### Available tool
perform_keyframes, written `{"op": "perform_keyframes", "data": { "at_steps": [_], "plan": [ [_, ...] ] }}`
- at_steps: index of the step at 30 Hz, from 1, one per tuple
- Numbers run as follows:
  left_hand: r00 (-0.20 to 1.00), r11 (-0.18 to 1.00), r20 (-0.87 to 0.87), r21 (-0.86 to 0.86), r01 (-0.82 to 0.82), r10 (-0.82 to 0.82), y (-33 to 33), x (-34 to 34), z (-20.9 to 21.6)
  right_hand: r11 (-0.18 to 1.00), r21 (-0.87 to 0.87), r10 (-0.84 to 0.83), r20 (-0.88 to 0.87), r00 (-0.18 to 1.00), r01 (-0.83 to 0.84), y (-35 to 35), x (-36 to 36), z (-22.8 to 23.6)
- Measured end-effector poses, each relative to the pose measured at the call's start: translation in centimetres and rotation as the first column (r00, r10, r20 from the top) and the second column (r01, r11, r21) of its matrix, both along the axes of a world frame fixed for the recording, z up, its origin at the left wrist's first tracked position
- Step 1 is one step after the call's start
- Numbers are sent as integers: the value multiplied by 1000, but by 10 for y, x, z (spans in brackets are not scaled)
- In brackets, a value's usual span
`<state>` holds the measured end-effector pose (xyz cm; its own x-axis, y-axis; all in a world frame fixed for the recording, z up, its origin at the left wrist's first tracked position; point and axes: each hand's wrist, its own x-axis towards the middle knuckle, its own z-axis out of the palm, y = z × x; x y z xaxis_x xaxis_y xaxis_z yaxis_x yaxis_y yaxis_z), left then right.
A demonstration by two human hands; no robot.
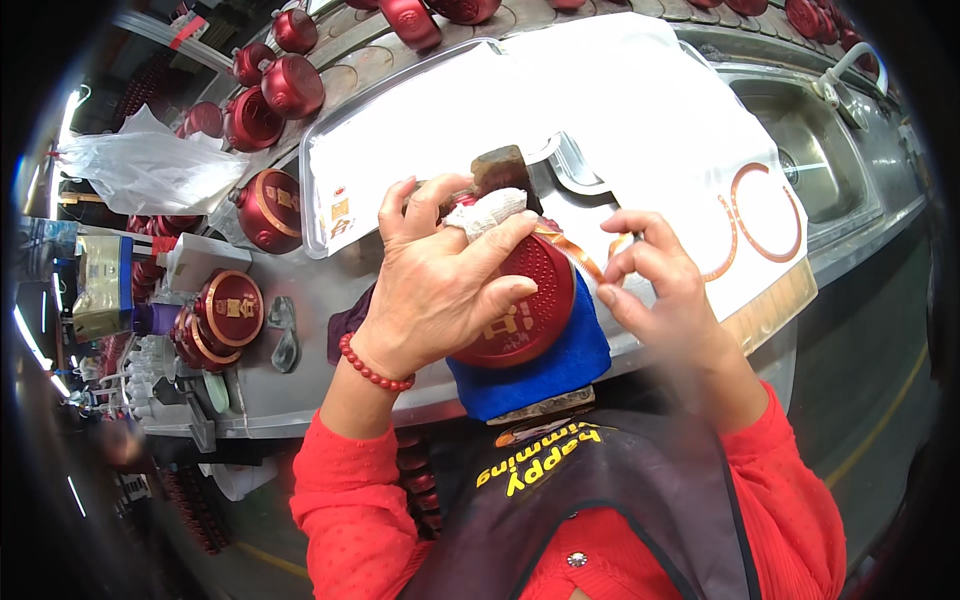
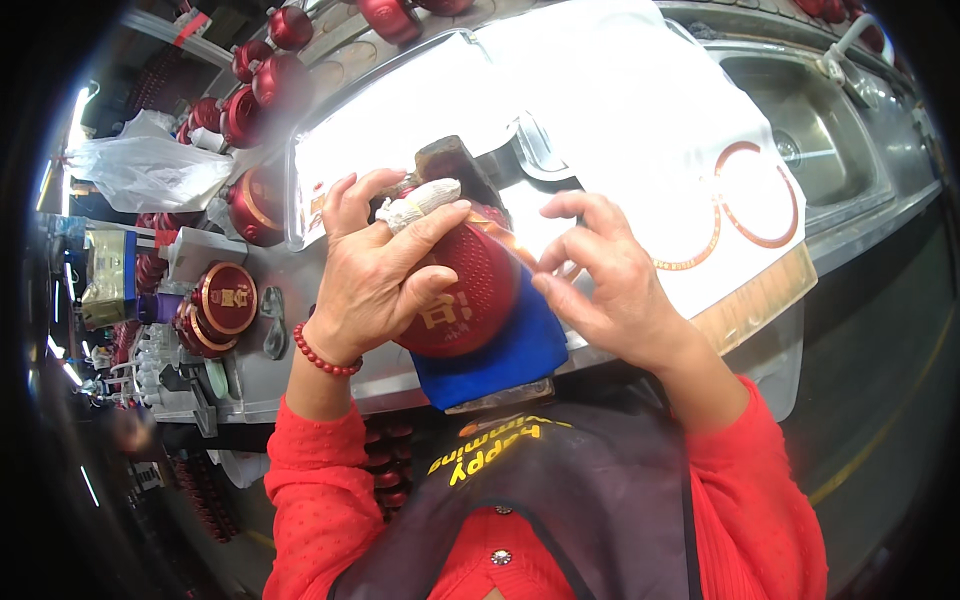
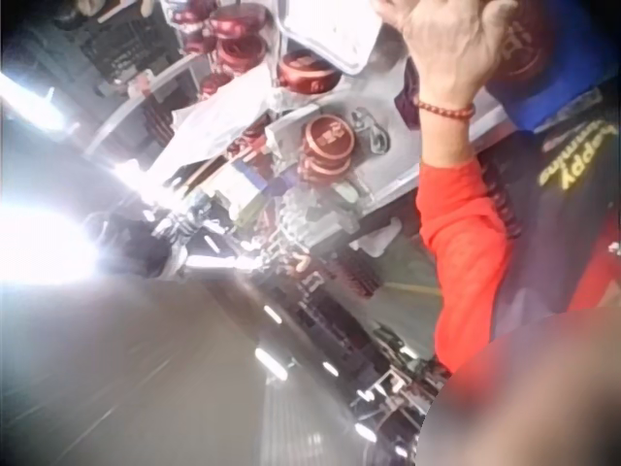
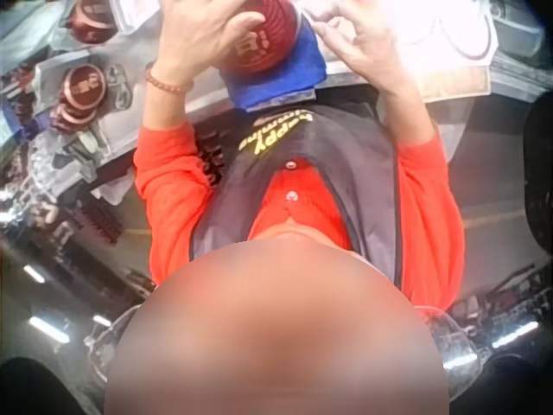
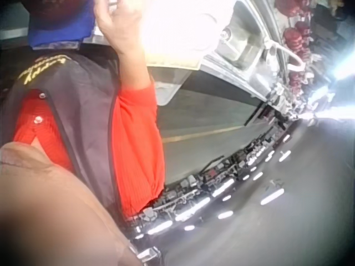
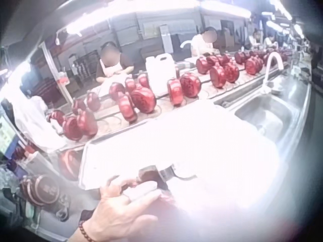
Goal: The person applies gold circular stickers to the front of red cylindrical containers, then wraps a gold ribbon around the neck of each container. They wipe the surface with a cloth and place the finished items on a nearby tray.
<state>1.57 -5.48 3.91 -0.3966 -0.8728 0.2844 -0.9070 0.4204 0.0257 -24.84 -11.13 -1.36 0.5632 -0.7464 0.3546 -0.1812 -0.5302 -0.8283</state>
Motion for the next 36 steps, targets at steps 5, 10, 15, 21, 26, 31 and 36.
{"op": "perform_keyframes", "data": {
  "at_steps": [5, 10, 15, 21, 26, 31, 36],
  "plan": [
    [996, 997, -57, -21, 72, -73, -4, -4, -2, 969, 176, 181, -28, 983, -173, 17, -9, 4],
    [985, 998, -174, -61, -19, 8, -4, 9, 0, 981, 188, 51, 2, 999, -50, 7, -8, -11],
    [999, 998, -31, -57, 11, -13, 1, 9, -3, 997, 76, -8, -91, 996, 15, -2, 4, -31],
    [994, 994, -53, -60, 94, -97, -3, -4, -3, 994, 65, -85, 15, 996, 84, -9, 9, -34],
    [990, 995, -103, -28, 98, -101, -5, -10, -1, 983, 162, 91, -29, 995, -85, -3, -1, -17],
    [991, 995, -96, -15, 96, -97, -5, -11, 1, 929, 298, 210, 67, 975, -221, 10, -11, -5],
    [998, 997, 14, 28, 66, -66, -1, -14, 4, 889, 406, 195, 80, 977, -211, 18, -9, -13]
  ]
}}
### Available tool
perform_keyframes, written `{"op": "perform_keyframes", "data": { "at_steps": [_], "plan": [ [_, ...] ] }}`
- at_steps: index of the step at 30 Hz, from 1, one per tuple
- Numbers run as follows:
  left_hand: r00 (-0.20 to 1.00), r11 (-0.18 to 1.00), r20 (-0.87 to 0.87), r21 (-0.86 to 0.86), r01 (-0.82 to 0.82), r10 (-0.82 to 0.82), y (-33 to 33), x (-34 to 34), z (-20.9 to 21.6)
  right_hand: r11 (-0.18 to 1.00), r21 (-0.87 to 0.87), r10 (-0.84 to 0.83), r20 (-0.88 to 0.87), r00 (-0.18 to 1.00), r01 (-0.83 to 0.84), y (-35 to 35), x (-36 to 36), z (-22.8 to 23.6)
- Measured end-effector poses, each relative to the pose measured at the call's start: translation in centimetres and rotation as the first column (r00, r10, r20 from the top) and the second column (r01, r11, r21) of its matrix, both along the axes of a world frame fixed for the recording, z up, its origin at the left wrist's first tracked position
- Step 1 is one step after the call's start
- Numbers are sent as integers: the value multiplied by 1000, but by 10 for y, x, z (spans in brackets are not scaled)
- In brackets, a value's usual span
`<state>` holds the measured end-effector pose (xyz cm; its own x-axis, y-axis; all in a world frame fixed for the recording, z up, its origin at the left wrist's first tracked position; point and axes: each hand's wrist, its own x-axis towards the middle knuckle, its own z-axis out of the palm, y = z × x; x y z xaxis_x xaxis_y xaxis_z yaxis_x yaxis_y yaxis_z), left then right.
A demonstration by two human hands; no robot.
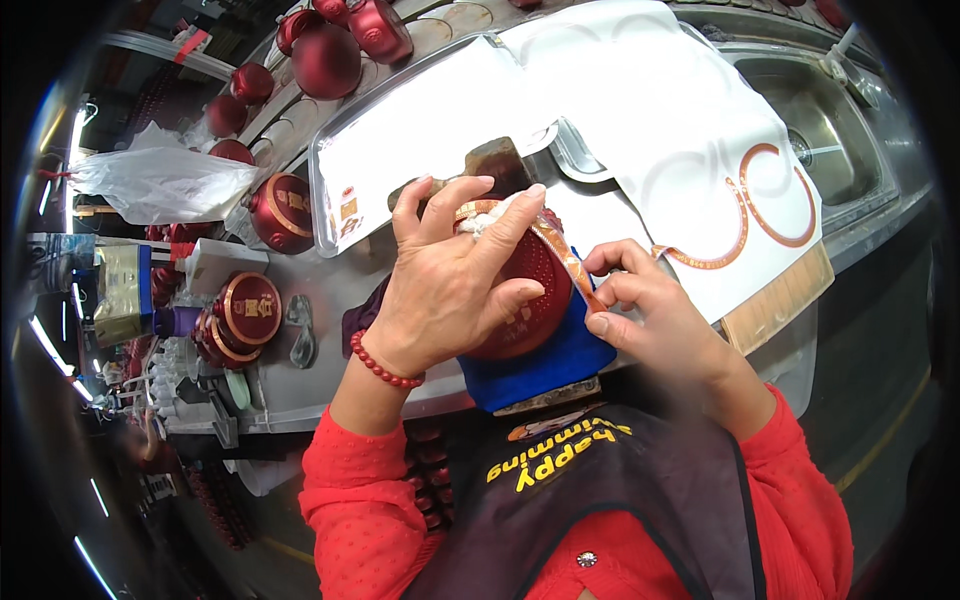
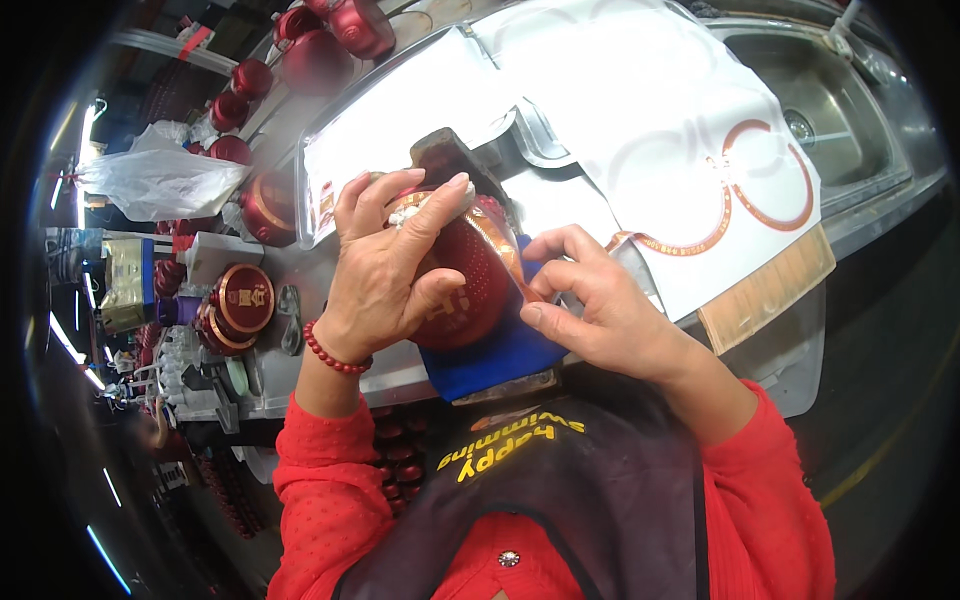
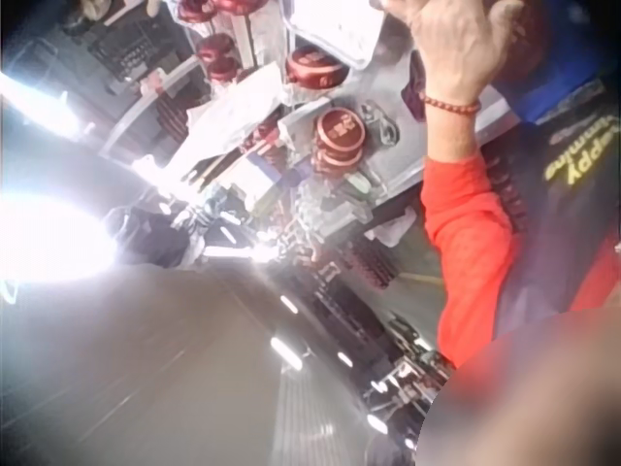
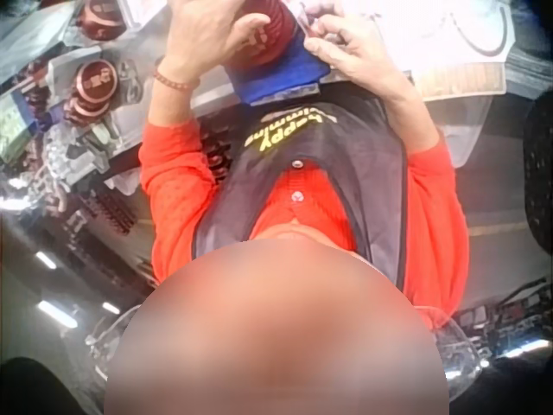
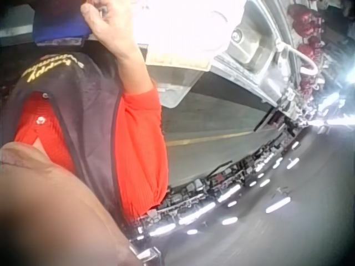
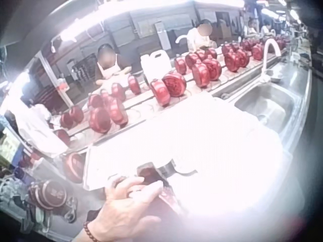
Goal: The person applies gold circular stickers to the front of red cylindrical containers, then wraps a gold ribbon around the neck of each container. They wipe the surface with a cloth and place the finished items on a nearby tray.
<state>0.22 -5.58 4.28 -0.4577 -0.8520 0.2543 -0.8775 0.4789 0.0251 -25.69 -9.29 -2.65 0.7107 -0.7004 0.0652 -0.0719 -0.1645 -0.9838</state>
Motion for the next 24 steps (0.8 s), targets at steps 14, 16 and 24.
{"op": "perform_keyframes", "data": {
  "at_steps": [14, 16, 24],
  "plan": [
    [988, 992, -96, -56, 113, -118, 41, -39, -26, 937, -349, 0, -83, 997, -29, 30, -5, -5],
    [981, 993, -165, -75, 93, -105, 53, -43, -32, 917, -390, 25, -146, 989, -81, 33, -10, 2],
    [928, 914, -331, -298, -277, 173, 94, -66, -53, 762, -639, -204, -79, 976, 107, -10, -16, 12]
  ]
}}
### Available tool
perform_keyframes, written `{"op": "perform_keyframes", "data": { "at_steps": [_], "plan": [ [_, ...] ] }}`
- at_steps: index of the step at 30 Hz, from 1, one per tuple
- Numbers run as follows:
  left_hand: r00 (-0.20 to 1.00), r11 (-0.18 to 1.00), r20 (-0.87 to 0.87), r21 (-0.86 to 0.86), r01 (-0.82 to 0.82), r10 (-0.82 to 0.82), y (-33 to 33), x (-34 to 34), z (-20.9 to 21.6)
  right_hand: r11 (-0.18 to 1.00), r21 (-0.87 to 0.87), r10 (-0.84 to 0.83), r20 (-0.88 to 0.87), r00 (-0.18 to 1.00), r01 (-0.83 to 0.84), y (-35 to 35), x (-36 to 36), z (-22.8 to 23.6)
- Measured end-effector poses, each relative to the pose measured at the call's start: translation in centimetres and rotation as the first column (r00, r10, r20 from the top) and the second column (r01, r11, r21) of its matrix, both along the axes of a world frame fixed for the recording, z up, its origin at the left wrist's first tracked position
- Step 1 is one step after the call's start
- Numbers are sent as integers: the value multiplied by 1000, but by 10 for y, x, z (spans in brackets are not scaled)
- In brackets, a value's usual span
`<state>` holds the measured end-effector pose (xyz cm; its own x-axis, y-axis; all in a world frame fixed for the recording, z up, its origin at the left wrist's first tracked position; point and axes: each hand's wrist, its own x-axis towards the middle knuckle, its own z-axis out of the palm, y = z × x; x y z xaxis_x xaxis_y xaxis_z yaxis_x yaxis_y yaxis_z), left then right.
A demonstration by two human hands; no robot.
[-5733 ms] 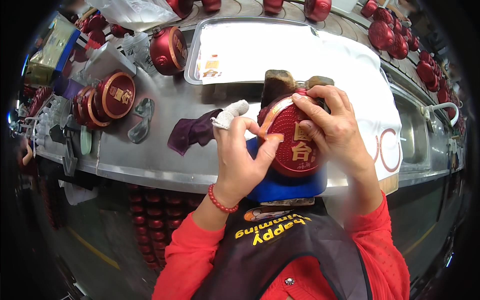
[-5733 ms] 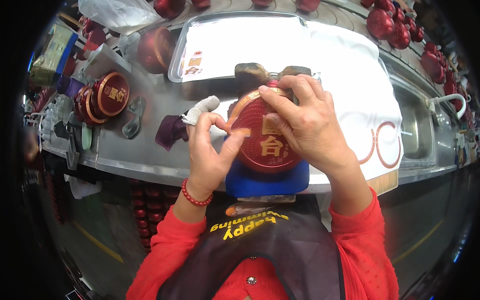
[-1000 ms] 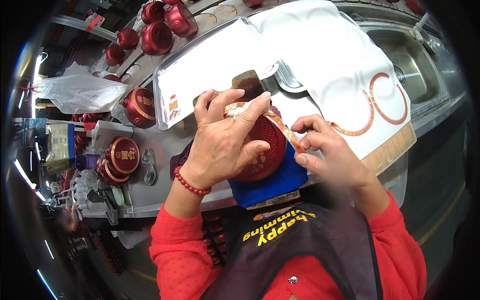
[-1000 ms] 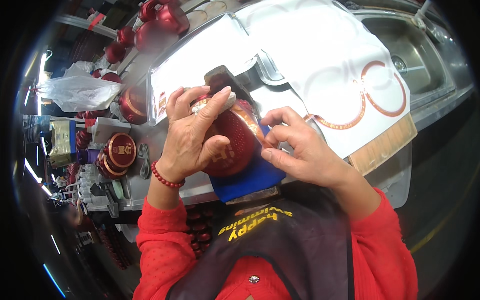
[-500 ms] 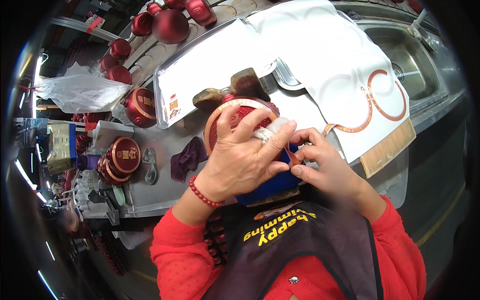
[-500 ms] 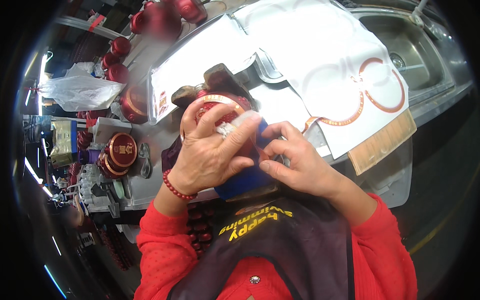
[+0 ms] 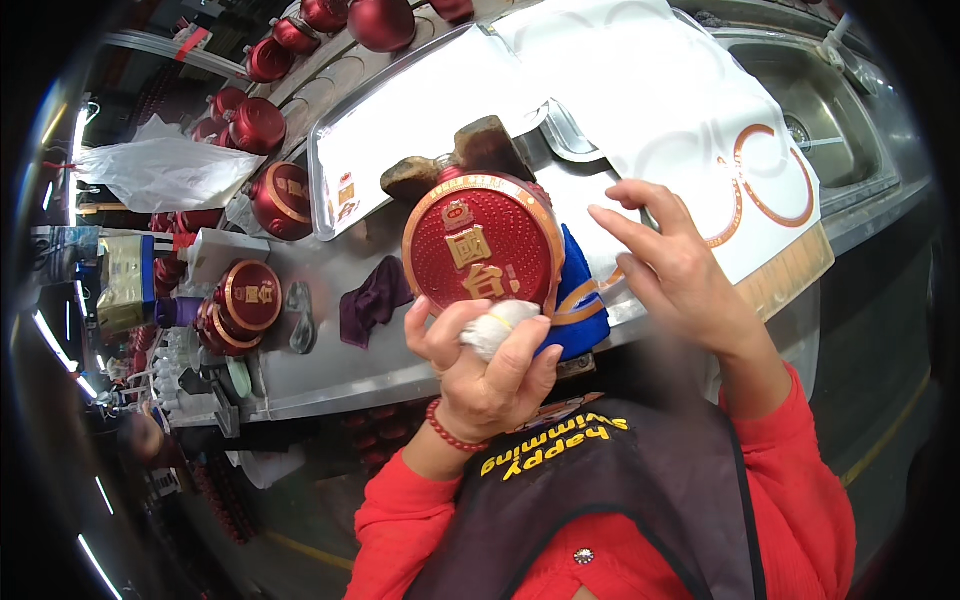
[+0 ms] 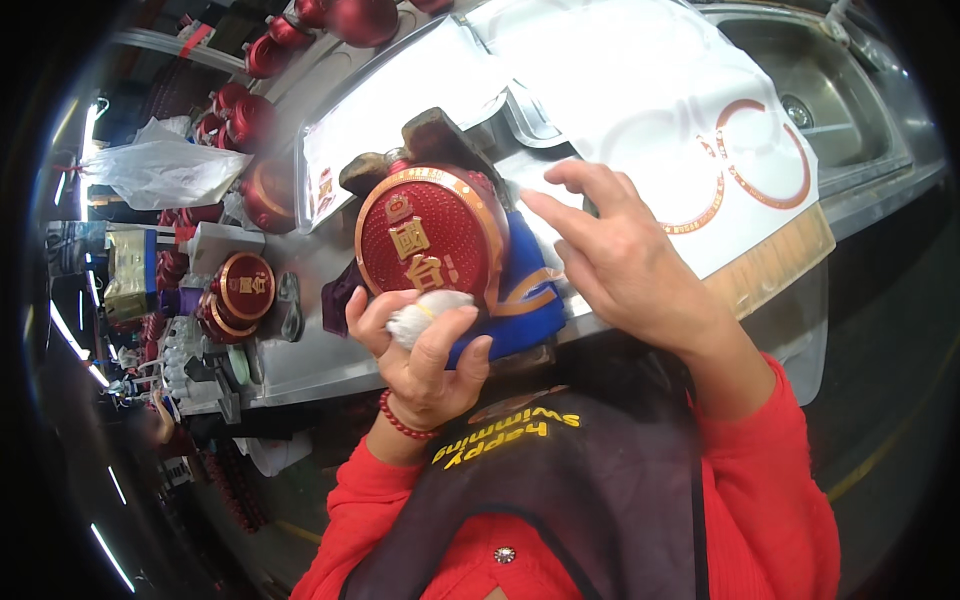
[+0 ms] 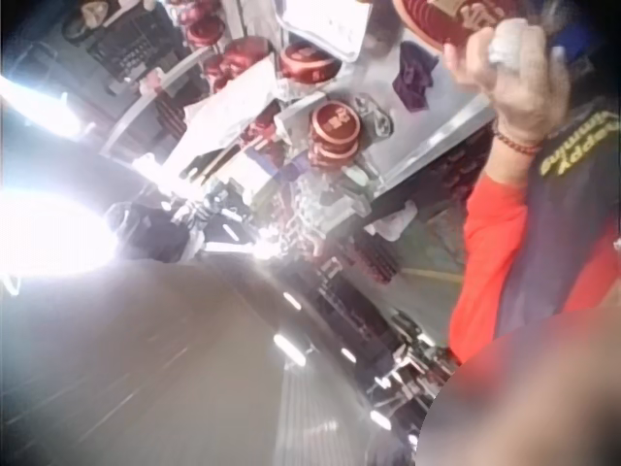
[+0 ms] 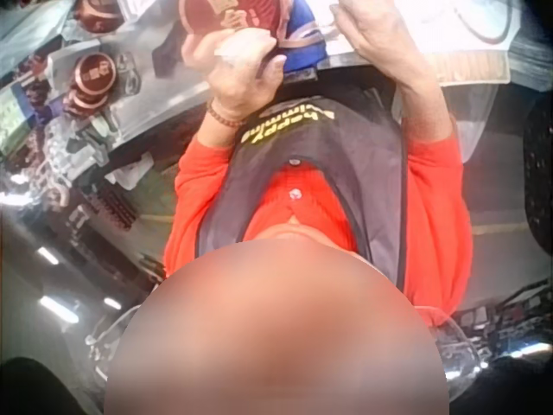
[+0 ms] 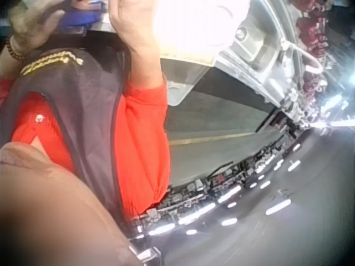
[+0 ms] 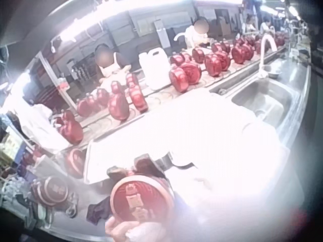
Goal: The person applies gold circular stickers to the front of red cylindrical containers, then wraps a gold ribbon around the neck of each container. They wipe the surface with a cloth and place the finished items on a nearby tray.
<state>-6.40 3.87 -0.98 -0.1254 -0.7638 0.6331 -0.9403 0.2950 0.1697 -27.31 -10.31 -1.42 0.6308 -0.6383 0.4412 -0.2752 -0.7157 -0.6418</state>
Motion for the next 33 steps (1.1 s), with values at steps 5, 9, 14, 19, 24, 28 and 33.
{"op": "perform_keyframes", "data": {
  "at_steps": [5, 9, 14, 19, 24, 28, 33],
  "plan": [
    [967, 971, 96, 12, -240, 237, -18, -25, -26, 995, -57, 85, 84, 993, -80, -6, 20, -18],
    [956, 963, 120, -13, -268, 268, -20, -25, -24, 994, -75, 92, 93, 991, -86, -7, 22, -21],
    [945, 963, 192, -12, -268, 265, -14, -26, -9, 988, -139, 66, 11, 998, -64, -14, 26, -20],
    [946, 976, 242, -39, -214, 217, -15, -27, -1, 970, -235, 53, -57, 997, -65, -21, 29, -19],
    [964, 982, 187, -32, -184, 187, -13, -27, 2, 969, -232, 75, -61, 995, -87, -19, 25, -15],
    [973, 989, 174, -25, -148, 150, -12, -25, 3, 965, -237, 101, -46, 994, -109, -22, 25, -14],
    [972, 991, 195, -17, -134, 134, -10, -23, 2, 966, -239, 95, -27, 995, -99, -25, 29, -16]
  ]
}}
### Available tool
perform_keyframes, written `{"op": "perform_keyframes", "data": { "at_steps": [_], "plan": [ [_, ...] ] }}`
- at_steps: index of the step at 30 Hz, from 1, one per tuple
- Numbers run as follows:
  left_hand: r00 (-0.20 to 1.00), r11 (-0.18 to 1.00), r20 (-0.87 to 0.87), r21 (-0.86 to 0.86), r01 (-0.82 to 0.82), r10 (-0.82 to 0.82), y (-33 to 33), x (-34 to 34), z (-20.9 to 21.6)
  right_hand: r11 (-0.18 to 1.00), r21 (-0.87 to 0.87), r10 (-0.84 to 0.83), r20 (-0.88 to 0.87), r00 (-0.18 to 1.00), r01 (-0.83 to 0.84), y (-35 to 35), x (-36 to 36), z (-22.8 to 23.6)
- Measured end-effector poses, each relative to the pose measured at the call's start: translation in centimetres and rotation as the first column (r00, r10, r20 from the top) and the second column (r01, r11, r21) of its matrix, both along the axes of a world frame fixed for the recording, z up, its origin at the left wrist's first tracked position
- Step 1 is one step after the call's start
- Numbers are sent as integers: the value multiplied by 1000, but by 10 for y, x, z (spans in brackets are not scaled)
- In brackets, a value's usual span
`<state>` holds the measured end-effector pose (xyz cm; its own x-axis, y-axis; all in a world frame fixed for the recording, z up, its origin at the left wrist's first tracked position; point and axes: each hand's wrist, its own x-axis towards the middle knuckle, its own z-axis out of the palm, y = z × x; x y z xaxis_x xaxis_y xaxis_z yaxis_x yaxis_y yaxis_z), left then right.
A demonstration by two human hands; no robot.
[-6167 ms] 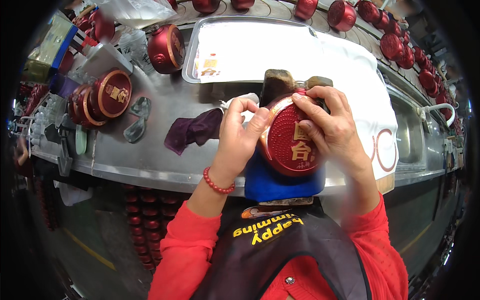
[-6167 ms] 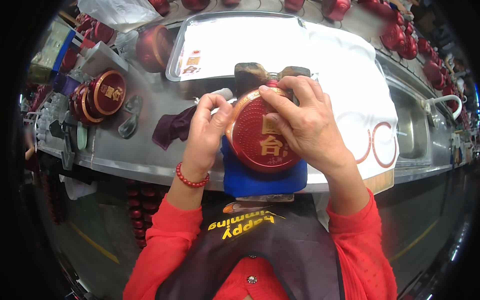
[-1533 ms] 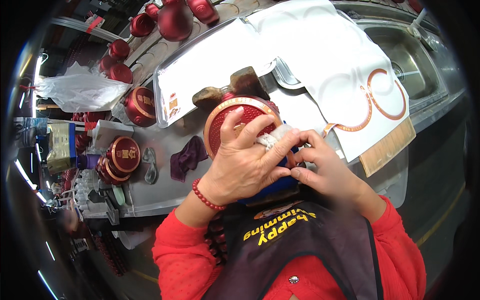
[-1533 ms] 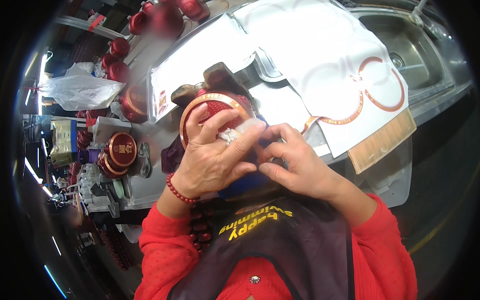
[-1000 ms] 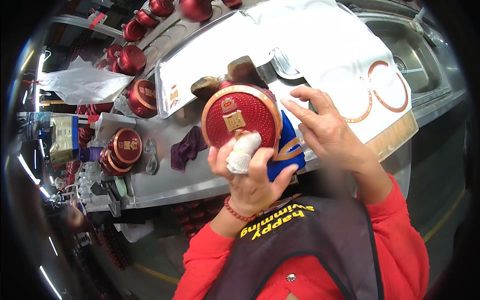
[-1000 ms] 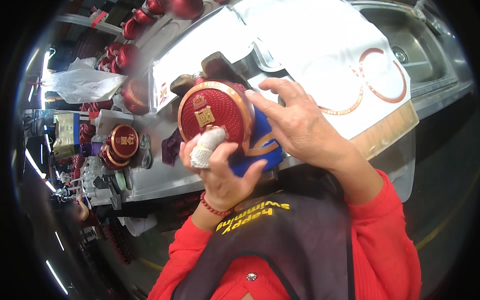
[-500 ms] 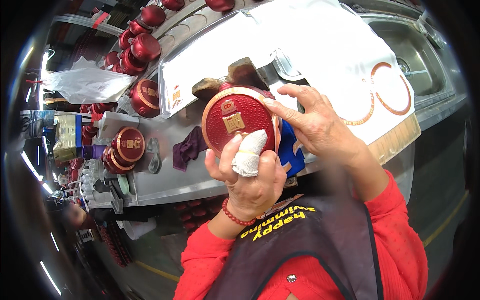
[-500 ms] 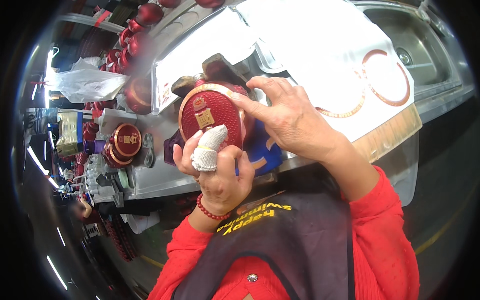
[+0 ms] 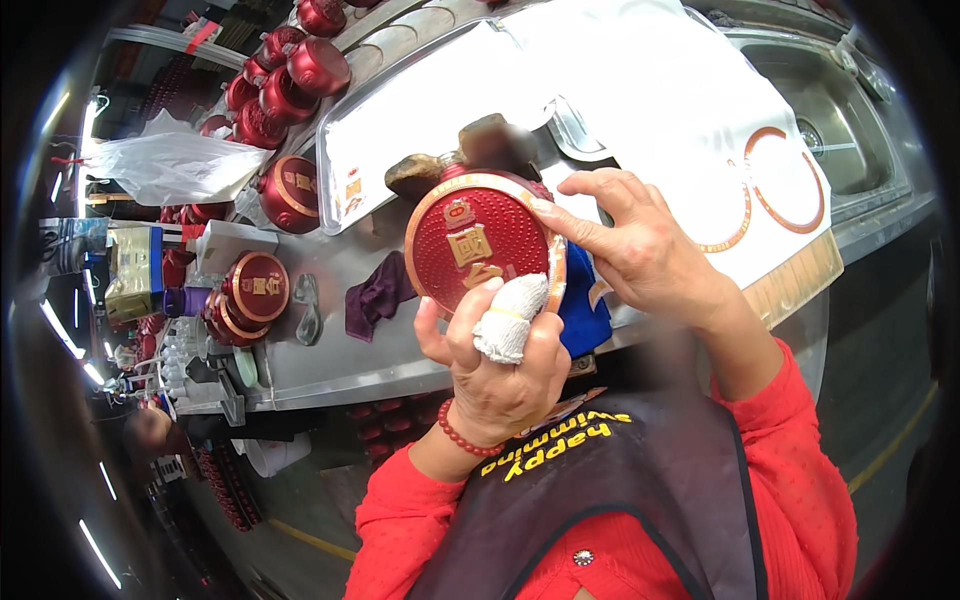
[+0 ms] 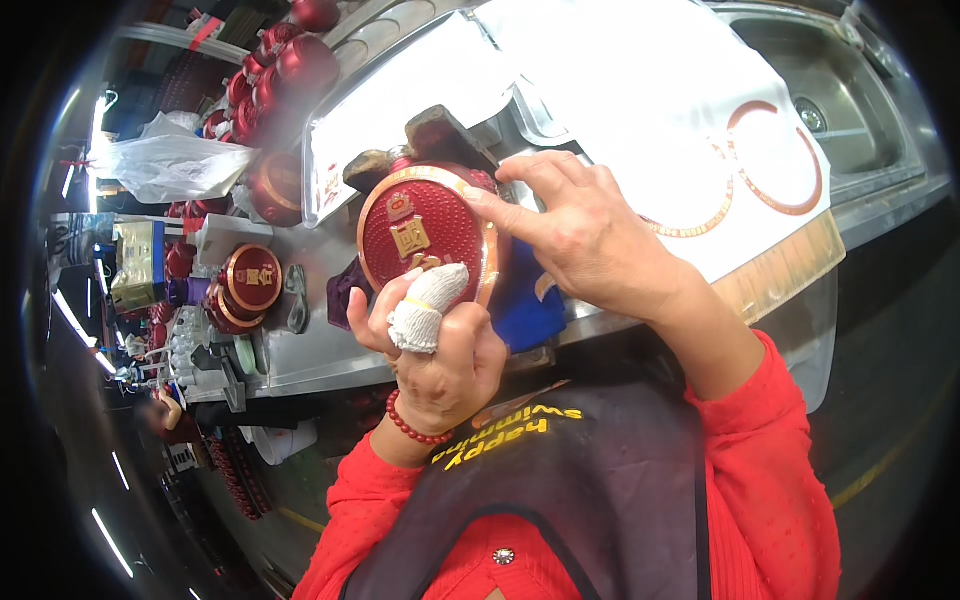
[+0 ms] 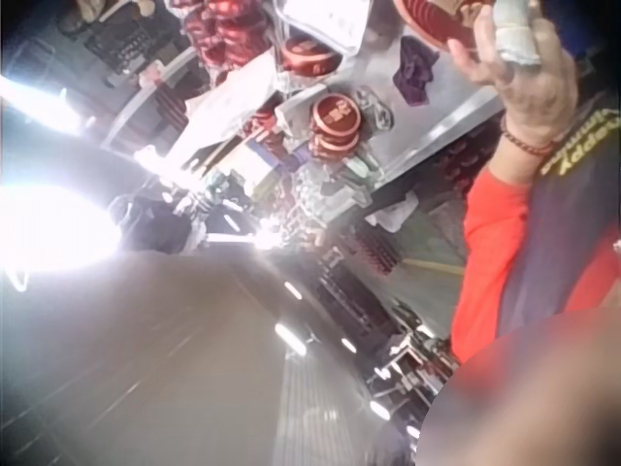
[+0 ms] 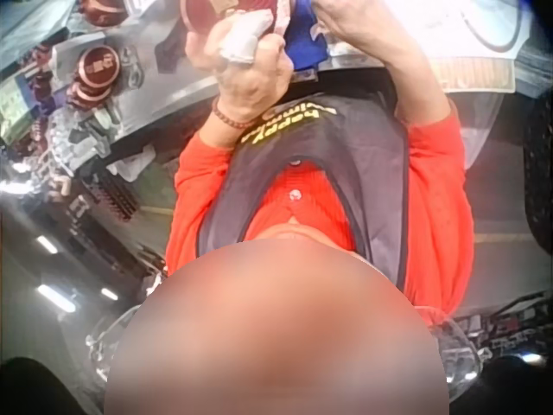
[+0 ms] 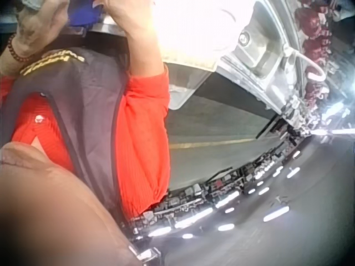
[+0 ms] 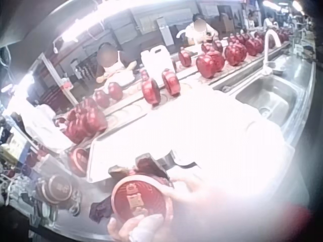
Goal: The person applies gold circular stickers to the front of red cylindrical containers, then wraps a gold ribbon around the neck of each container. They wipe the surface with a cloth and place the finished items on a nearby tray.
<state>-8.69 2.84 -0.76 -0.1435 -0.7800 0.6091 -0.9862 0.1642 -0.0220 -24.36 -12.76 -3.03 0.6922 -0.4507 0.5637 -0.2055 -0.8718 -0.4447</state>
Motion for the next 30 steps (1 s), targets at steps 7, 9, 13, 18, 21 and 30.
{"op": "perform_keyframes", "data": {
  "at_steps": [7, 9, 13, 18, 21, 30],
  "plan": [
    [1000, 1000, -10, -8, -3, 2, 1, 1, -7, 999, 2, 51, -51, 997, -51, 5, -8, 4],
    [1000, 1000, -7, -6, -8, 8, 2, 2, -8, 997, 7, 77, -13, 997, -77, 1, -8, 4],
    [1000, 1000, 8, -18, -14, 14, 3, 4, -6, 999, 34, 31, 6, 999, -31, -7, 0, 0],
    [1000, 1000, 7, -21, 4, -4, 4, 4, -1, 999, -5, 45, -6, 999, -45, -6, 4, -2],
    [1000, 1000, 5, -21, 8, -8, 4, 4, -1, 997, -16, 71, 0, 997, -71, -5, 2, -1],
    [1000, 1000, -2, -8, -27, 27, 7, 7, -7, 998, 30, 60, 1, 998, -60, -14, 5, -2]
  ]
}}
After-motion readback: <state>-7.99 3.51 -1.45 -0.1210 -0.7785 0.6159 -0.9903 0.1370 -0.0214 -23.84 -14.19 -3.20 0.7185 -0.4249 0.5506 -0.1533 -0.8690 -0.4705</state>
